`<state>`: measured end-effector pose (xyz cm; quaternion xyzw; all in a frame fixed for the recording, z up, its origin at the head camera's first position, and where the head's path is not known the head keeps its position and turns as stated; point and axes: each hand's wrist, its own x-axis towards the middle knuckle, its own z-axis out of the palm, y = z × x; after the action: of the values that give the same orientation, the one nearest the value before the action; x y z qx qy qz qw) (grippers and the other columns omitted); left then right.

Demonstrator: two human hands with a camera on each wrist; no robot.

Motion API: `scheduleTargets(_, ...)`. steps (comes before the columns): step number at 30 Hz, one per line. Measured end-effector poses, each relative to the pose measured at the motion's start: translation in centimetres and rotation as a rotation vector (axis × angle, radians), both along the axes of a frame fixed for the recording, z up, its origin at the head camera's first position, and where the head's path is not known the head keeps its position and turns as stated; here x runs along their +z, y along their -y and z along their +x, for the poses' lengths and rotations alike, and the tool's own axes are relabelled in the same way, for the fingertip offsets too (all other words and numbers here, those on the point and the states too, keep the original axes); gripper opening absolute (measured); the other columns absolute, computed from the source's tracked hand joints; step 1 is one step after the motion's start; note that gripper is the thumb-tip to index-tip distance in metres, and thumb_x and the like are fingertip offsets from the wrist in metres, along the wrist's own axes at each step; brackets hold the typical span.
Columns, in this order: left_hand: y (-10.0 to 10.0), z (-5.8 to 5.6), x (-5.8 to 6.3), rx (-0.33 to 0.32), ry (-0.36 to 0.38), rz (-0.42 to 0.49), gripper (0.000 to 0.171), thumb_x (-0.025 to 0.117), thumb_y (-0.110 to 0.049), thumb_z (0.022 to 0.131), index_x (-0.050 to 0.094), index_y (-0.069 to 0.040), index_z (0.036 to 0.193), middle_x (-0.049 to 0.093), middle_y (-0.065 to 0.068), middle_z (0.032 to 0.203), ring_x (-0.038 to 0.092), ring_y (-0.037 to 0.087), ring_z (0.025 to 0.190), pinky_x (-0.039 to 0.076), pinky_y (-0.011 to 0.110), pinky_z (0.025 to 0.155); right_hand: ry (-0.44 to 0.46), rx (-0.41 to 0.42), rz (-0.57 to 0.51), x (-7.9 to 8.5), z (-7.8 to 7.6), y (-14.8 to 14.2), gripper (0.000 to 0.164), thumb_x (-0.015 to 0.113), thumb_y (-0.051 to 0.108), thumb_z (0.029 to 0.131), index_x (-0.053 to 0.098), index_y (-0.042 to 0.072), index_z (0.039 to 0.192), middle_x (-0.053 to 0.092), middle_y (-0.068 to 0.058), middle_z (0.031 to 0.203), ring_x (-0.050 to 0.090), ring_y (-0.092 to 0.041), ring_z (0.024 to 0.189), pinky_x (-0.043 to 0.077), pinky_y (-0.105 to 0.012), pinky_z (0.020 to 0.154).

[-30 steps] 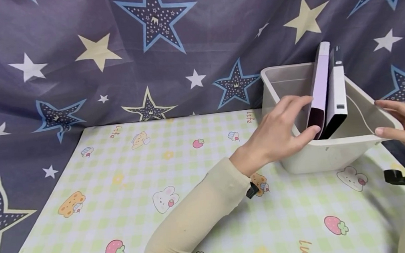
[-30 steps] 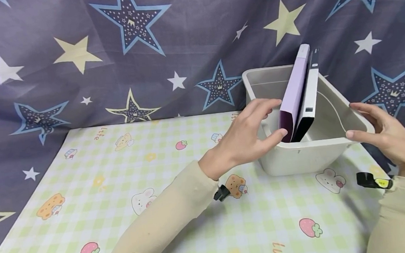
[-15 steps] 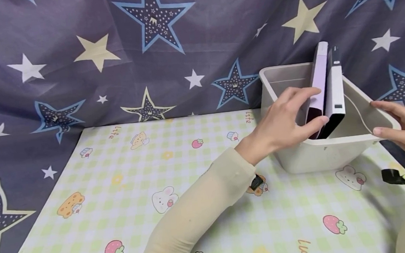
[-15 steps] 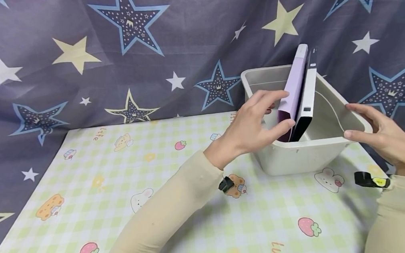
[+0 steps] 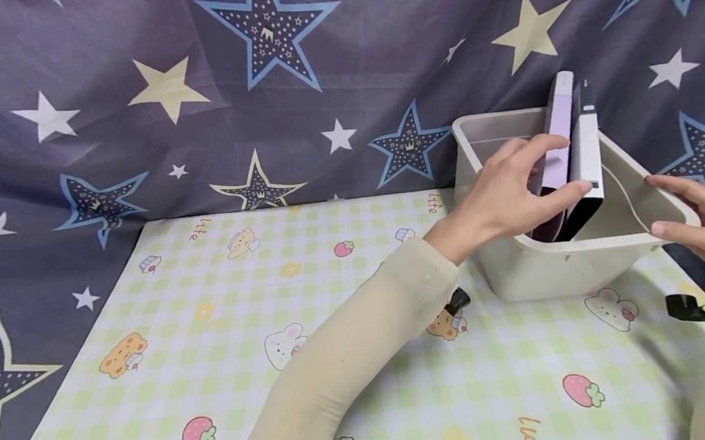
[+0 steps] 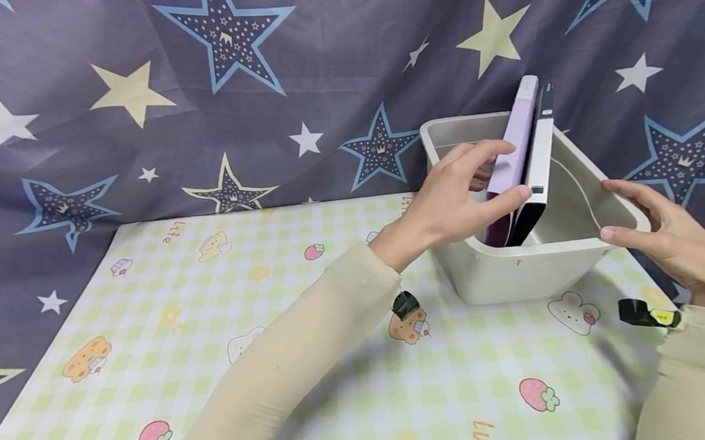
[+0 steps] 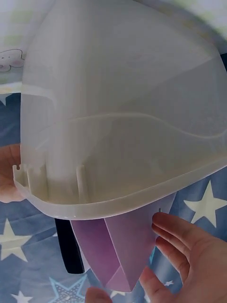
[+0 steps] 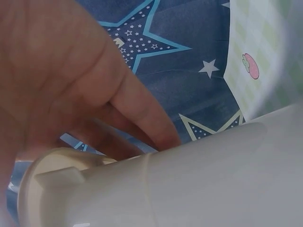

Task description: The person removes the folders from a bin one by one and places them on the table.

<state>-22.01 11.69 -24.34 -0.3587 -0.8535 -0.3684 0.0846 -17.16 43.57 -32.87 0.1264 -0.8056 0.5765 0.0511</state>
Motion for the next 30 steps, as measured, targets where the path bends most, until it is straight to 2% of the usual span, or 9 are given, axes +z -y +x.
scheduleTargets(7,-0.6,-0.5,0.2,0.02,0.042,-0.005,0.05,0.066,-0.045,0.084,0.054,-0.028,0.13,0.053,-0.01,0.11,0.046,-0.006,0.094,0.035,0.008,0.077,0.003,0.02,-0.048,0.0,0.0,-0.1,0.075,0.049,-0.021,0.087,0.027,0.013,0.15,0.035,0.006,0.131,0.043,-0.005,0.103,0.044,-0.009,0.072)
scheduleTargets(12,-1.0,-0.9,0.6,0.002,0.041,-0.08,0.048,0.065,-0.043,0.085,0.054,-0.03,0.13,0.058,-0.011,0.109,0.045,-0.001,0.099,0.035,0.009,0.077,0.02,0.059,-0.113,0.0,0.0,-0.1,0.074,0.047,-0.022,0.087,0.026,0.012,0.15,0.033,0.005,0.132,0.043,-0.007,0.104,0.045,-0.01,0.074)
scheduleTargets(15,-1.2,-1.2,1.3,-0.002,0.047,-0.157,0.05,0.065,-0.042,0.085,0.053,-0.033,0.132,0.06,-0.012,0.109,0.044,0.0,0.099,0.035,0.01,0.076,0.028,0.054,-0.108,0.1,-0.1,0.0,0.074,0.047,-0.021,0.087,0.026,0.012,0.15,0.033,0.005,0.133,0.043,-0.006,0.104,0.045,-0.01,0.074)
scheduleTargets(19,-1.3,-1.6,2.1,-0.02,0.066,-0.246,0.051,0.065,-0.042,0.085,0.051,-0.036,0.134,0.059,-0.013,0.114,0.043,0.002,0.1,0.035,0.011,0.077,0.019,0.021,-0.033,0.1,0.0,0.0,0.075,0.049,-0.019,0.088,0.024,0.013,0.151,0.032,0.007,0.134,0.042,-0.006,0.104,0.044,-0.009,0.073)
scheduleTargets(24,-0.9,-2.4,2.6,-0.031,0.093,-0.314,0.05,0.063,-0.041,0.085,0.052,-0.033,0.133,0.058,-0.013,0.118,0.041,0.003,0.102,0.035,0.012,0.078,0.009,0.002,0.04,0.1,0.0,0.1,0.076,0.05,-0.018,0.088,0.022,0.015,0.152,0.029,0.007,0.136,0.039,-0.005,0.106,0.043,-0.008,0.074)
scheduleTargets(30,-0.3,-2.9,2.5,-0.045,0.113,-0.312,0.05,0.064,-0.039,0.085,0.052,-0.029,0.133,0.056,-0.012,0.119,0.041,0.003,0.102,0.035,0.012,0.079,0.026,0.03,-0.04,0.1,0.0,-0.1,0.075,0.049,-0.019,0.088,0.024,0.013,0.151,0.028,0.003,0.138,0.038,-0.006,0.107,0.043,-0.008,0.075)
